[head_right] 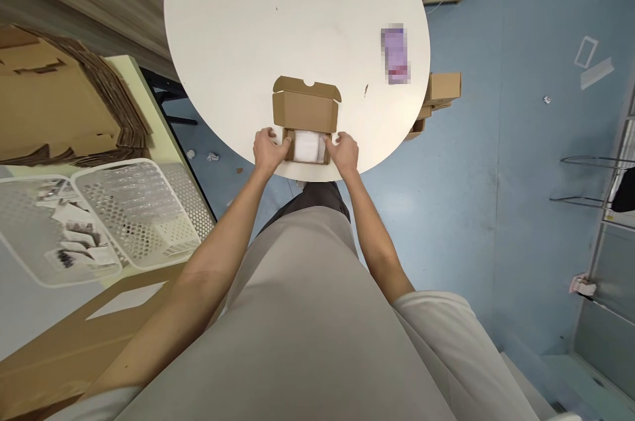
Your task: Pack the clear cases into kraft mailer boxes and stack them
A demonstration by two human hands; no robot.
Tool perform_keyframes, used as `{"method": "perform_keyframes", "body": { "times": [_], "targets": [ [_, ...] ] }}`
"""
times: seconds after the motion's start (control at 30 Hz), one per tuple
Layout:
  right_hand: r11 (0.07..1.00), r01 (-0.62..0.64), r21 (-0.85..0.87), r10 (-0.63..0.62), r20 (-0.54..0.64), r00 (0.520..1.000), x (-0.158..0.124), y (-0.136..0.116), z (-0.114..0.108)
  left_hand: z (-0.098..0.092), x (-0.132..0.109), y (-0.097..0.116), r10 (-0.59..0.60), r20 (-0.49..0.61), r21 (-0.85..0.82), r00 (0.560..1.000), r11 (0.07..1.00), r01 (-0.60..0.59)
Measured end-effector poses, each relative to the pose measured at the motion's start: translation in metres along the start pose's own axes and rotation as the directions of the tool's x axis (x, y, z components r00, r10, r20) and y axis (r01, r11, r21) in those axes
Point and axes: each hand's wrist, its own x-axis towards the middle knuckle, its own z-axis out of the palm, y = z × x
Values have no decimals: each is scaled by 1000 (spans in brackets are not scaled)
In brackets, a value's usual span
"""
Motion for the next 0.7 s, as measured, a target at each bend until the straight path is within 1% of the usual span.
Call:
{"method": "perform_keyframes", "body": {
  "times": [0.07, 0.17, 0.23, 0.3, 0.43, 0.63, 0.7],
  "targets": [
    [994, 37, 102, -32, -53, 998, 17, -1, -9, -4, 19, 9, 38, -10, -116, 999, 992, -39],
    [958, 68, 280, -61, -35, 998, 41, -5, -17, -7, 45, 26, 74, 7, -303, 997, 951, -68],
    [919, 80, 385, -80, -16, 997, 52, -9, -18, -8, 56, 37, 91, 32, -364, 995, 928, -73],
    [890, 93, 447, -98, -11, 995, 57, -13, -18, -10, 62, 45, 100, 56, -383, 993, 921, -71],
    [873, 142, 466, -145, -30, 989, 62, -22, -18, -11, 67, 53, 135, 109, -387, 985, 918, -83],
    [833, 248, 495, -250, -64, 966, 76, -32, -27, -8, 88, 56, 265, 174, -380, 949, 907, -183],
    [825, 287, 487, -283, -84, 955, 76, -32, -30, -11, 90, 57, 313, 184, -378, 932, 898, -226]
  ]
}}
